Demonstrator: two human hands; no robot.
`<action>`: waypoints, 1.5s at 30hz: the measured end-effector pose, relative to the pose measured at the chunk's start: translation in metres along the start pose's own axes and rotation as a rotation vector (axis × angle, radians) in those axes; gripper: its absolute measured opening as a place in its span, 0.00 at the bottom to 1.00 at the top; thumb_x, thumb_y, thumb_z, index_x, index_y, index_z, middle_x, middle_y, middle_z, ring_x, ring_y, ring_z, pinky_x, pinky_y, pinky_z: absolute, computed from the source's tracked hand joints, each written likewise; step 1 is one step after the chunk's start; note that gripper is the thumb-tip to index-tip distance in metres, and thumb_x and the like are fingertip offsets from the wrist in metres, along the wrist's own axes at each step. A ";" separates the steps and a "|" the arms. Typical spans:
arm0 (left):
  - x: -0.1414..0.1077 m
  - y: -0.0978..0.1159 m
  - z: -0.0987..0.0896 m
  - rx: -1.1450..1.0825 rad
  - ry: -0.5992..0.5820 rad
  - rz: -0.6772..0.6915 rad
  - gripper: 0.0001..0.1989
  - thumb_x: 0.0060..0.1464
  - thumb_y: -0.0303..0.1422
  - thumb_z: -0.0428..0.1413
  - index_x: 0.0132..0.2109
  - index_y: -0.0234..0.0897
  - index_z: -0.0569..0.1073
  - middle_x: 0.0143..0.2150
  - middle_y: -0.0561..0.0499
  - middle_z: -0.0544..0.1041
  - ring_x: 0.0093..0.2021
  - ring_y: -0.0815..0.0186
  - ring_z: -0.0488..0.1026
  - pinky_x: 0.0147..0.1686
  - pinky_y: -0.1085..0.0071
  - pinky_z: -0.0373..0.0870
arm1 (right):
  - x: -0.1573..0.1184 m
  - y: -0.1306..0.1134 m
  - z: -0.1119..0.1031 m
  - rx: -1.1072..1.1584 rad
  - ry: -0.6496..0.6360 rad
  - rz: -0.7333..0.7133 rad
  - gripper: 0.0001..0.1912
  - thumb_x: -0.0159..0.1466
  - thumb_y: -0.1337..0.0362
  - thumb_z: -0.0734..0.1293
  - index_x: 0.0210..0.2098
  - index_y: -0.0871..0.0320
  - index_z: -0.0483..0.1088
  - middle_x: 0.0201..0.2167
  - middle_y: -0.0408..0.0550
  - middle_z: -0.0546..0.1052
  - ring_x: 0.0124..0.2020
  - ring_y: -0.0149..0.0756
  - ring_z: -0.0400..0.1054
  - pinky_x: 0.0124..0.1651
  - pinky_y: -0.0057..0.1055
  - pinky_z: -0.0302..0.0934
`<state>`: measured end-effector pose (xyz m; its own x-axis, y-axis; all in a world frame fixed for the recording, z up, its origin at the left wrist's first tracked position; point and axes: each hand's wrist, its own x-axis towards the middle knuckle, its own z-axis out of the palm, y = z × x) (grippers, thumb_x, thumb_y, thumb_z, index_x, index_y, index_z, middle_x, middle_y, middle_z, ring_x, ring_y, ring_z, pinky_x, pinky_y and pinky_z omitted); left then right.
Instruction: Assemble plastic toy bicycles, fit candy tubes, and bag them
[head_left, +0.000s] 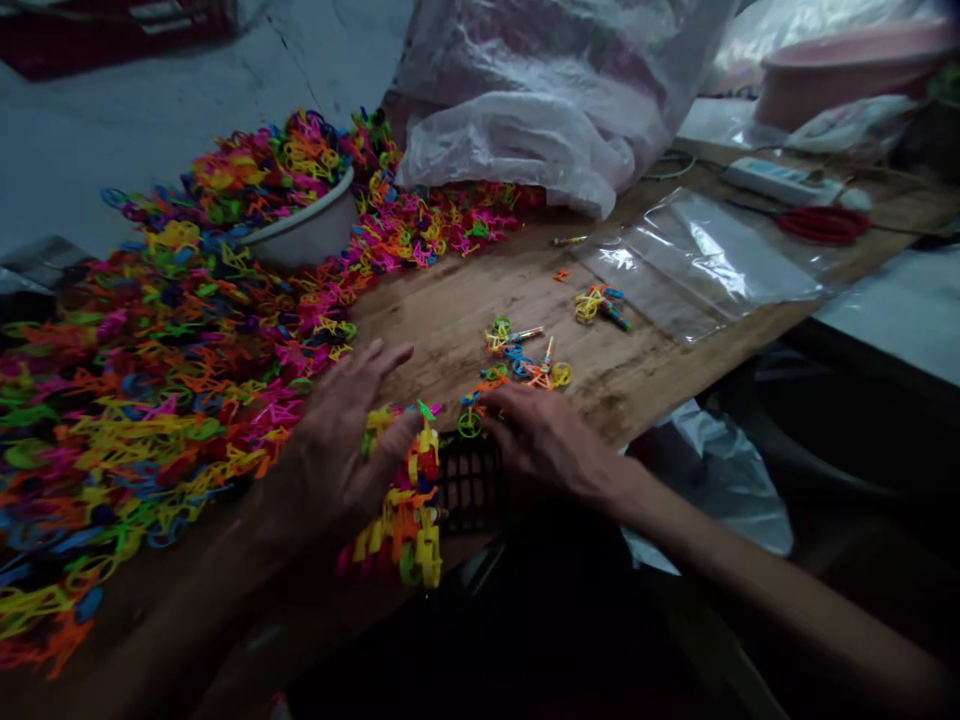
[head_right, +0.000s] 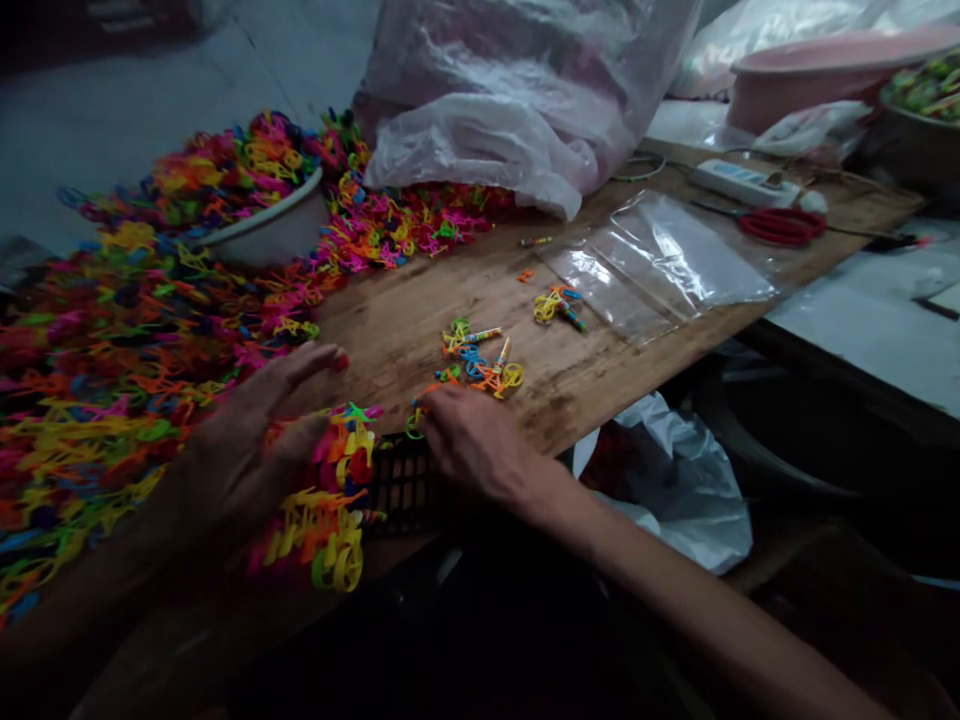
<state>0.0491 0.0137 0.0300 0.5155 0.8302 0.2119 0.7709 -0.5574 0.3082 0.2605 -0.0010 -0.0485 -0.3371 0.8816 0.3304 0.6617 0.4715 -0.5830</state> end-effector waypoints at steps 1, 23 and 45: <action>-0.003 0.001 0.001 0.083 -0.016 0.083 0.29 0.57 0.43 0.46 0.63 0.36 0.55 0.64 0.44 0.59 0.65 0.53 0.52 0.62 0.53 0.50 | 0.002 -0.007 0.012 0.054 -0.033 -0.011 0.09 0.64 0.68 0.59 0.42 0.62 0.67 0.37 0.49 0.72 0.36 0.33 0.66 0.40 0.28 0.59; -0.006 -0.013 0.032 0.030 -0.064 0.134 0.19 0.53 0.32 0.50 0.52 0.33 0.67 0.51 0.44 0.72 0.52 0.58 0.67 0.52 0.58 0.62 | 0.012 -0.035 0.062 -0.023 -0.196 0.119 0.13 0.61 0.68 0.58 0.45 0.61 0.64 0.45 0.51 0.72 0.37 0.35 0.69 0.36 0.29 0.60; -0.004 -0.022 0.041 0.023 0.062 0.072 0.13 0.55 0.34 0.47 0.47 0.38 0.66 0.49 0.45 0.71 0.50 0.56 0.67 0.50 0.54 0.61 | 0.021 0.085 -0.057 -0.241 -0.138 -0.079 0.14 0.62 0.74 0.61 0.43 0.55 0.72 0.46 0.49 0.72 0.44 0.34 0.65 0.47 0.32 0.58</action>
<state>0.0457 0.0227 -0.0154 0.5462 0.7860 0.2895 0.7417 -0.6144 0.2690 0.3476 0.0563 -0.0485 -0.4713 0.8447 0.2537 0.7642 0.5347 -0.3607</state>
